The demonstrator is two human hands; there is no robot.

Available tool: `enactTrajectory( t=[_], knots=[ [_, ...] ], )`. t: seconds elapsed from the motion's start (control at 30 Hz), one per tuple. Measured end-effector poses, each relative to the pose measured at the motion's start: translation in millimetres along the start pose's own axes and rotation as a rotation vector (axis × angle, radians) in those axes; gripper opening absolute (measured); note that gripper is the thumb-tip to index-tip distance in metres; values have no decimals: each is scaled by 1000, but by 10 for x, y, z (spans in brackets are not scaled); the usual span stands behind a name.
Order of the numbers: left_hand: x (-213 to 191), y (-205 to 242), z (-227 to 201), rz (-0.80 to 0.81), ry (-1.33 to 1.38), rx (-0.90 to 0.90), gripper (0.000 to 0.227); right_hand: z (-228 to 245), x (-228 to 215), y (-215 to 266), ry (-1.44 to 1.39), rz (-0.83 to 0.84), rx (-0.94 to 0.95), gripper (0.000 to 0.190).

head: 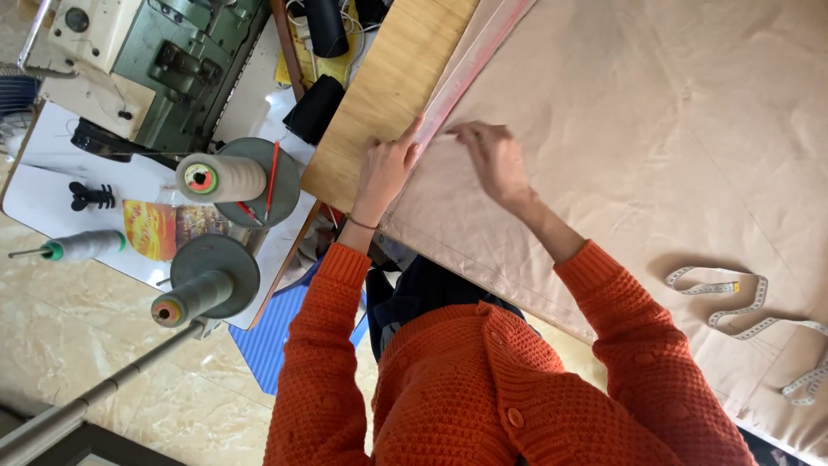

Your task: The person uses a long ruler and a pen to draw straight lines on a large piece of beige fabric laid out on a wooden table. They then use a pair of large shears to cut the fabric along the marked lines, separating a section of the material.

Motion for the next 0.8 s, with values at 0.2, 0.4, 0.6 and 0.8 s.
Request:
enactTrajectory(
  t=[0.2,0.4,0.6,0.8],
  knots=[
    [-230,539,-13,-22,144,-31,55,-380,-118,-64,-40,-27,4,24],
    [-277,617,-65,-31,146,-44,52,-316,-48,-142,-41,-62,2,24],
    [-406,572,-51,-17,277,-54,52,-364,47,-244,54,-127,-21,21],
    [-290,596,-14,9,268,-63,53,-342,150,-241,179,-177,-29,21]
  ],
)
Point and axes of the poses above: each hand's wrist, its own y-axis away from the middle knuckle, its own x-axis out of the palm, z = x × y, the point moved 9 cm from there along -y, towards the middle knuckle, and after that the axes turned 13 degrees about x, right-handed, at the moved point
